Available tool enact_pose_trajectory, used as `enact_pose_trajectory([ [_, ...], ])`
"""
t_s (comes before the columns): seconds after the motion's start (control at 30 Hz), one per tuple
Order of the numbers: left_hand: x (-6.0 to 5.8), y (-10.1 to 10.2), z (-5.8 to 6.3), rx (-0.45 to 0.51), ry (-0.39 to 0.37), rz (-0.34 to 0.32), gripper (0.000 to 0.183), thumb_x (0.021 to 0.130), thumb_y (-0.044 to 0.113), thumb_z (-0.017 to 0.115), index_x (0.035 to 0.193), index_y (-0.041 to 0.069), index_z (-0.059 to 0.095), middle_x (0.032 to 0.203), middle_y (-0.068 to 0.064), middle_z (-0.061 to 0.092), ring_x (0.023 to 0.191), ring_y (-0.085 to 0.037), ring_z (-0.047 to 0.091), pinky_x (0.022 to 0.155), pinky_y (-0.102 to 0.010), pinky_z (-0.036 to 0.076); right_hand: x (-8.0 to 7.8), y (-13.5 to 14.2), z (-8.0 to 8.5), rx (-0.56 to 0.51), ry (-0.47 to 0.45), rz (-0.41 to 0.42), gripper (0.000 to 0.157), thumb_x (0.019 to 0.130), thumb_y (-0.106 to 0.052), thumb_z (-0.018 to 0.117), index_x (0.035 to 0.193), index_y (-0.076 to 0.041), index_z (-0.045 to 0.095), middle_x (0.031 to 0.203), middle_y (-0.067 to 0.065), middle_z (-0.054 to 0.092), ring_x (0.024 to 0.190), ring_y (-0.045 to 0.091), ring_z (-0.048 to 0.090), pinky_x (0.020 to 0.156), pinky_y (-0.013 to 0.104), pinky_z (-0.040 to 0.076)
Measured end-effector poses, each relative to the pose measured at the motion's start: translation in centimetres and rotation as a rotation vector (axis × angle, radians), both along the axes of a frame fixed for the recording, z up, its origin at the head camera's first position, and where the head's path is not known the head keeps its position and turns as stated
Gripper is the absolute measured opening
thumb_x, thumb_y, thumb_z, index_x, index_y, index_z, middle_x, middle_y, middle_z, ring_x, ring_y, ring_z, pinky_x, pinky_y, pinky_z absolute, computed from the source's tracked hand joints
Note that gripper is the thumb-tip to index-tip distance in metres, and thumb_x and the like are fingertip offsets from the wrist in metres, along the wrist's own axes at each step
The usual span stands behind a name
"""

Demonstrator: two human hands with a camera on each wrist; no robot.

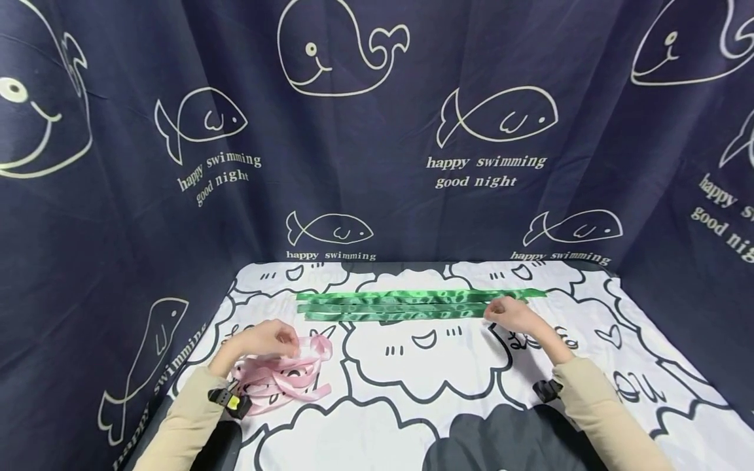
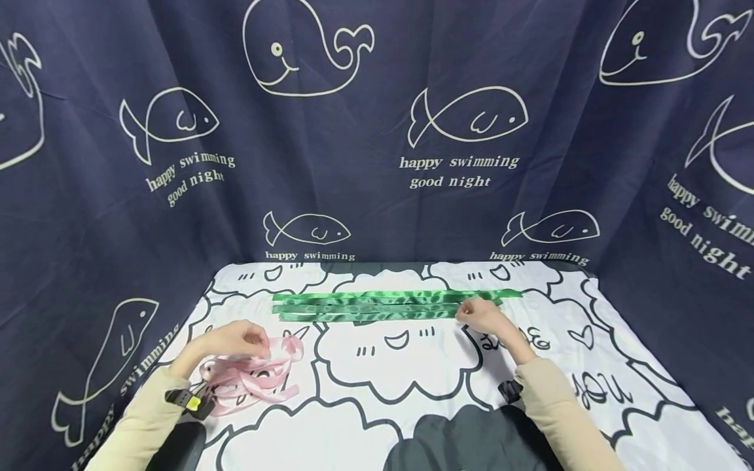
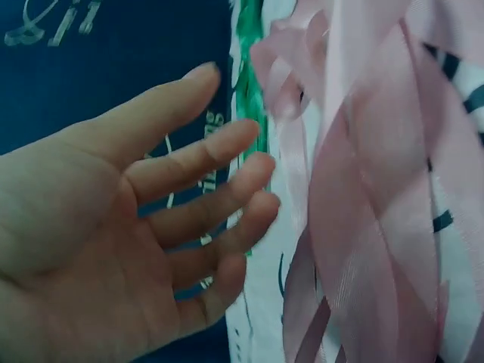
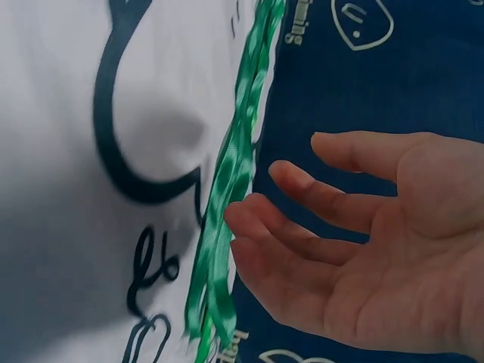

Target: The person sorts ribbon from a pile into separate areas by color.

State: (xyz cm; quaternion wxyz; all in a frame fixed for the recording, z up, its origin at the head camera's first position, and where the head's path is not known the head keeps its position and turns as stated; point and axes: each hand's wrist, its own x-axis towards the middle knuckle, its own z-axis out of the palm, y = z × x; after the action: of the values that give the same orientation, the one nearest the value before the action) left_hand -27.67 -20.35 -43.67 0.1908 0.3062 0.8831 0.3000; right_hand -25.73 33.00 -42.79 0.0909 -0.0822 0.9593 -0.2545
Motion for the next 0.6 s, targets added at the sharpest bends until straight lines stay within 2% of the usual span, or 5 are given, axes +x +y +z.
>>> enact_pose_trajectory([
  [0.13, 1.2, 1.1, 0.1, -0.081, 0.045, -0.038, 0.017, 0.077, 0.018, 0.077, 0.076, 0.006, 0.066, 0.068, 0.004, 0.064, 0.062, -0.001, 0.051, 0.061, -0.02, 0.045, 0.4, -1.2, 0.2, -0.007, -0.001, 0.032, 0.022, 0.094, -0.018, 0.057, 0.101, 0.002, 0.066, 0.092, 0.012, 0.067, 0.077, 0.018, 0.058, 0.065, 0.032, 0.046],
  [0.33, 1.8, 2.0, 0.1, -0.153, 0.119, -0.048, 0.012, 0.072, -0.001, 0.068, 0.065, 0.005, 0.062, 0.054, 0.007, 0.054, 0.051, 0.0, 0.042, 0.052, -0.017, 0.037, 0.7, -2.5, 0.4, -0.036, 0.029, 0.115, 0.022, 0.095, -0.015, 0.056, 0.1, 0.003, 0.067, 0.092, 0.014, 0.07, 0.075, 0.015, 0.058, 0.065, 0.032, 0.047],
  [0.47, 1.7, 2.0, 0.4, -0.161, 0.103, -0.044, 0.013, 0.073, -0.001, 0.066, 0.065, 0.006, 0.058, 0.055, 0.011, 0.046, 0.051, -0.001, 0.038, 0.051, -0.017, 0.034, 0.8, -3.0, 0.4, -0.017, 0.065, 0.133, 0.019, 0.094, -0.017, 0.058, 0.097, -0.001, 0.068, 0.091, 0.009, 0.071, 0.076, 0.014, 0.059, 0.067, 0.033, 0.048],
  [0.6, 1.5, 2.0, 0.8, -0.111, 0.051, -0.051, 0.012, 0.075, 0.003, 0.064, 0.071, 0.007, 0.054, 0.058, 0.011, 0.039, 0.054, -0.002, 0.037, 0.053, -0.018, 0.033, 0.9, -3.5, 0.4, -0.001, 0.104, 0.162, 0.016, 0.092, -0.017, 0.06, 0.093, -0.003, 0.068, 0.088, 0.007, 0.071, 0.075, 0.013, 0.059, 0.067, 0.032, 0.047],
])
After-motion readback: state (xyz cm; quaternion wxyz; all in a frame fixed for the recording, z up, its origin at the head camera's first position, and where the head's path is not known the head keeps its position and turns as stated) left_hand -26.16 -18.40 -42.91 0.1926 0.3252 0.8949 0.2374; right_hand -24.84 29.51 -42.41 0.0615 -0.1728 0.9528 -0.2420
